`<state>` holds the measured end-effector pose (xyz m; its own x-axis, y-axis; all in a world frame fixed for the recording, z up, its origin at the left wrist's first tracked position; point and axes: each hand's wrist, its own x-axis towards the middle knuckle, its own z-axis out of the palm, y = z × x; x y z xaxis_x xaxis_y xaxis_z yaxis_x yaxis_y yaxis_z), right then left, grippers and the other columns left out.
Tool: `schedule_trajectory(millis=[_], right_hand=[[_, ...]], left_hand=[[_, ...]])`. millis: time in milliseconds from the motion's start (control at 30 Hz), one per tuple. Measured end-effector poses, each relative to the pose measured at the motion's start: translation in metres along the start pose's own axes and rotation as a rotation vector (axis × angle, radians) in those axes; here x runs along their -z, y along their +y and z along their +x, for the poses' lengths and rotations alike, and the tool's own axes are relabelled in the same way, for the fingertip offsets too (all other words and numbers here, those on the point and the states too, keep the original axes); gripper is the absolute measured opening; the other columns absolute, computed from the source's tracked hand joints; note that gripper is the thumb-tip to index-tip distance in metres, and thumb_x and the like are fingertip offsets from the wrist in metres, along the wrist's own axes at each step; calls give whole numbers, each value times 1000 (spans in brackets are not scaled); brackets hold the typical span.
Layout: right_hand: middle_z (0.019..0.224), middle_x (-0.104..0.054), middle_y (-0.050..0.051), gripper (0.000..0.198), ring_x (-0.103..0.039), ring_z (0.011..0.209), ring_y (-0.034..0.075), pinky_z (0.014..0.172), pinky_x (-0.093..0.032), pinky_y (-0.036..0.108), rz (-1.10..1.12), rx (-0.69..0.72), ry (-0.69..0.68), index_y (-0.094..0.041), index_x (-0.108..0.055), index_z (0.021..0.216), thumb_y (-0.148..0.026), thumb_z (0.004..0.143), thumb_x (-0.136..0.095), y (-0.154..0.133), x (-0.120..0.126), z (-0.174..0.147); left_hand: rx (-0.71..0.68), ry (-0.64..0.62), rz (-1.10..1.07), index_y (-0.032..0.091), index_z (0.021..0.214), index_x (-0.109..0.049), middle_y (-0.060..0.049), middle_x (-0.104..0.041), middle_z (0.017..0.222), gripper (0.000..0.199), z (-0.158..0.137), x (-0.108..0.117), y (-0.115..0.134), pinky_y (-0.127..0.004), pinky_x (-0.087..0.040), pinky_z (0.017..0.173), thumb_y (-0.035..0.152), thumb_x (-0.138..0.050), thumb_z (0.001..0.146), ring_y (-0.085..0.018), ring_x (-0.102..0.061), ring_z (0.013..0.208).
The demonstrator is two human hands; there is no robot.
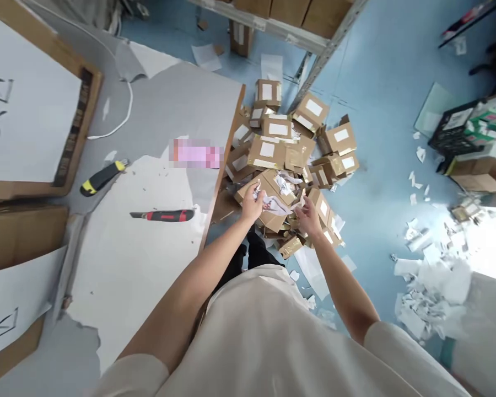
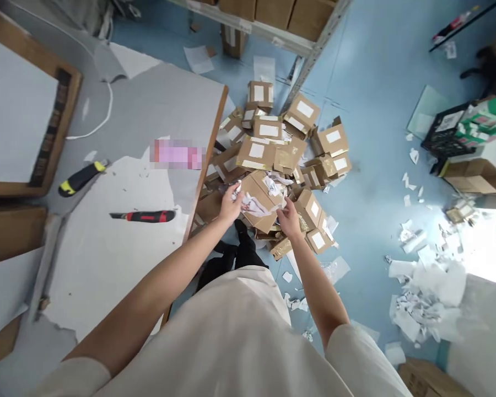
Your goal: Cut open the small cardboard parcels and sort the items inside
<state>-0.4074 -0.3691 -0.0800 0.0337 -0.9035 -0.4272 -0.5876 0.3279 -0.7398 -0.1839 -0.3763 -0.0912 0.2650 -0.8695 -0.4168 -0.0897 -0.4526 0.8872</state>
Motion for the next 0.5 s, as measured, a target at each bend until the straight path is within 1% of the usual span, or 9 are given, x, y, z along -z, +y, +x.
schedule_trajectory(millis=[33, 100, 167, 200, 267, 300, 367, 433, 500], right_hand=[[128, -58, 16, 75, -62, 104, 23, 82, -53, 40, 9, -26, 12, -18, -26, 149, -40, 81, -50, 9, 6, -5], [142, -46, 16, 79, -54, 121, 25, 91, -50, 42, 13, -46, 44, -19, -23, 151, -35, 79, -51, 20, 12, -14], [143, -46, 17, 72, -54, 121, 25, 92, -50, 41, 2, -58, 106, -16, -28, 149, -31, 80, -47, 22, 12, -18], [139, -50, 19, 67, -58, 115, 25, 89, -51, 40, -8, -71, 128, -14, -33, 146, -30, 82, -44, 19, 9, -18], [124, -61, 19, 58, -64, 99, 23, 83, -53, 38, -59, -52, 104, -10, -41, 140, -28, 85, -39, 2, -3, -12], [118, -64, 18, 54, -64, 96, 22, 84, -53, 38, -105, 3, 59, -10, -45, 137, -27, 86, -38, -12, -12, -6], [114, -64, 17, 48, -61, 102, 23, 91, -48, 39, -234, 202, -58, -10, -50, 132, -26, 88, -40, -48, -39, 12], [123, -59, 18, 46, -52, 116, 26, 101, -40, 42, -392, 443, -164, -11, -52, 131, -28, 89, -44, -93, -74, 33], [136, -48, 19, 49, -40, 127, 31, 105, -31, 47, -535, 632, -243, -13, -51, 133, -33, 89, -50, -138, -112, 54]], left_hand=[[9, -69, -8, 21, 134, -46, -12, -51, 140, 51, 3, -18, 2, -34, -43, 104, 39, -57, 87, -22, -45, 133], [52, -187, -57, 23, 144, -33, -12, -41, 149, 58, 9, -37, 3, -35, -40, 107, 35, -53, 91, -20, -38, 138], [106, -276, -135, 24, 148, -26, -13, -44, 146, 58, 10, -35, 1, -37, -44, 103, 33, -45, 95, -19, -48, 131], [115, -296, -156, 23, 147, -28, -14, -49, 142, 55, 9, -26, -1, -38, -46, 101, 33, -44, 95, -19, -54, 124], [87, -274, -120, 18, 138, -43, -15, -59, 130, 48, 2, 3, -7, -39, -47, 100, 33, -49, 92, -20, -62, 114], [70, -226, -74, 15, 130, -51, -16, -63, 125, 45, -4, 22, -11, -38, -47, 100, 32, -54, 89, -20, -63, 112], [76, -97, 17, 13, 118, -59, -16, -66, 117, 39, -21, 67, -21, -39, -47, 100, 32, -61, 83, -22, -64, 109], [142, 50, 49, 13, 115, -59, -16, -67, 113, 41, -45, 112, -33, -40, -50, 97, 35, -62, 81, -22, -66, 104], [197, 197, 77, 15, 113, -60, -13, -69, 109, 41, -73, 150, -47, -42, -51, 95, 39, -63, 80, -23, -66, 102]])
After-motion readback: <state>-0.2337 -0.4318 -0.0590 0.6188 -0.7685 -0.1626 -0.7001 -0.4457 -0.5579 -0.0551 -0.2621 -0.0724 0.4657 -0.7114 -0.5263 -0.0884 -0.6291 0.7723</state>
